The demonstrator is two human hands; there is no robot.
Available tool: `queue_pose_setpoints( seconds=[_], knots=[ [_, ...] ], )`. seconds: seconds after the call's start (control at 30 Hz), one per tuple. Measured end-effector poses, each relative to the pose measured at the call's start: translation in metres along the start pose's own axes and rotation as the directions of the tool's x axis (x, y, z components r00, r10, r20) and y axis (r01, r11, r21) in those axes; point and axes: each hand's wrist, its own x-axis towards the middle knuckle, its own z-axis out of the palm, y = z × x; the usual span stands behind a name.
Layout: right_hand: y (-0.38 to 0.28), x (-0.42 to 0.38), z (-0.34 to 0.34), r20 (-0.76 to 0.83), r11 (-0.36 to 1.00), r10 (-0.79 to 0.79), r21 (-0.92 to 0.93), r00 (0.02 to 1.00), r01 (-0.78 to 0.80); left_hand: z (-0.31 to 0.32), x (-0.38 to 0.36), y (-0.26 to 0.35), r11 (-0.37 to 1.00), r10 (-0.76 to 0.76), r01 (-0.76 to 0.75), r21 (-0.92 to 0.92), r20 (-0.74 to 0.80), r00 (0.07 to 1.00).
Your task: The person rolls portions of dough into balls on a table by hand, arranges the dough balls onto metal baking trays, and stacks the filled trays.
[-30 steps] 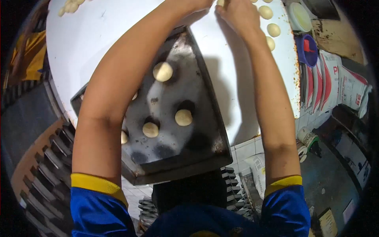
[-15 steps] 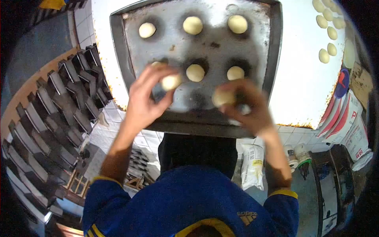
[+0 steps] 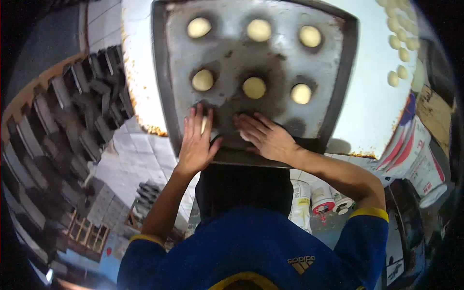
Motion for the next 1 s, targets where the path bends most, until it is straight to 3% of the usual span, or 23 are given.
queue_pose_setpoints(
  seconds=[0.07,0.13,0.17,0.2,0.23,0.27,0.3,0.33,0.37,0.4,0.47,0.53,0.6,0.63,0.7,0.73,0.8,0.87,0.97,1.0],
  knots=[
    [0.005,0.004,-0.008,-0.036,0.999,0.032,-0.005,0.999,-0.032,0.004,0.0,-0.004,1.0,-0.005,0.005,-0.014,0.019,1.0],
    [0.01,0.003,-0.008,-0.244,0.94,0.054,0.338,0.968,0.033,0.0,0.001,0.003,0.997,-0.021,0.021,-0.067,0.001,1.0],
    [0.017,-0.003,-0.037,-0.247,0.954,0.093,0.298,0.965,-0.016,0.005,-0.003,-0.003,0.997,0.022,-0.026,-0.073,-0.06,0.998],
    [0.02,-0.005,-0.085,-0.048,0.669,0.264,0.728,0.963,-0.147,0.008,-0.007,-0.007,0.993,0.075,-0.091,-0.082,-0.178,0.981],
    [0.024,-0.009,-0.122,0.184,0.191,0.311,0.949,0.932,-0.251,0.002,-0.01,-0.005,0.979,0.108,-0.151,-0.138,-0.279,0.954],
    [0.036,-0.023,-0.144,-0.062,0.43,0.536,0.878,0.842,-0.209,-0.004,-0.013,-0.001,0.979,0.111,-0.16,-0.125,-0.326,0.939],
    [0.051,-0.043,-0.159,-0.338,0.632,0.645,0.74,0.685,-0.231,-0.011,-0.009,0.006,0.968,0.104,-0.182,-0.175,-0.381,0.919],
    [0.078,-0.06,-0.164,-0.452,0.656,0.743,0.635,0.493,-0.407,-0.018,-0.006,0.013,0.954,0.091,-0.202,-0.222,-0.43,0.898],
    [0.103,-0.082,-0.184,-0.547,0.612,0.789,0.662,0.279,-0.433,-0.025,0.002,0.019,0.951,0.108,-0.222,-0.214,-0.442,0.89],
    [0.133,-0.103,-0.193,-0.723,0.637,0.687,0.545,0.079,-0.545,-0.032,0.011,0.026,0.949,0.125,-0.24,-0.206,-0.453,0.883],
    [0.201,-0.154,-0.18,-0.817,0.425,0.568,0.393,-0.098,-0.816,-0.042,0.029,0.047,0.933,0.106,-0.25,-0.26,-0.464,0.879],
    [0.25,-0.192,-0.159,-0.698,0.214,0.686,0.463,-0.205,-0.86,-0.051,0.045,0.061,0.936,0.183,-0.303,-0.18,-0.487,0.854],
    [0.264,-0.198,-0.155,-0.628,0.164,0.752,0.472,-0.199,-0.866,-0.053,0.057,0.07,0.936,0.186,-0.308,-0.168,-0.506,0.842],
    [0.273,-0.199,-0.148,-0.676,0.233,0.712,0.483,-0.19,-0.844,-0.054,0.057,0.071,0.929,0.201,-0.326,-0.175,-0.501,0.842],
    [0.275,-0.206,-0.149,-0.626,0.222,0.757,0.514,-0.186,-0.829,-0.058,0.051,0.071,0.919,0.202,-0.34,-0.199,-0.502,0.841],
    [0.272,-0.208,-0.15,-0.537,0.284,0.809,0.714,-0.24,-0.64,-0.06,0.049,0.071,0.909,0.202,-0.356,-0.218,-0.516,0.833],
    [0.276,-0.237,-0.139,-0.563,0.411,0.817,0.722,-0.127,-0.557,-0.066,0.04,0.066,0.922,0.185,-0.328,-0.205,-0.509,0.841],
    [0.204,-0.207,-0.173,-0.501,0.405,0.86,0.784,-0.095,-0.471,-0.072,0.03,0.057,0.938,0.129,-0.271,-0.215,-0.509,0.851],
    [0.087,-0.158,-0.159,-0.346,0.397,0.917,0.848,0.201,-0.352,-0.075,0.014,0.038,0.949,0.028,-0.185,-0.254,-0.516,0.856],
    [0.048,-0.134,-0.149,-0.356,0.474,0.872,0.783,0.336,-0.402,-0.074,0.012,0.03,0.955,-0.01,-0.15,-0.257,-0.534,0.846]
  ],
)
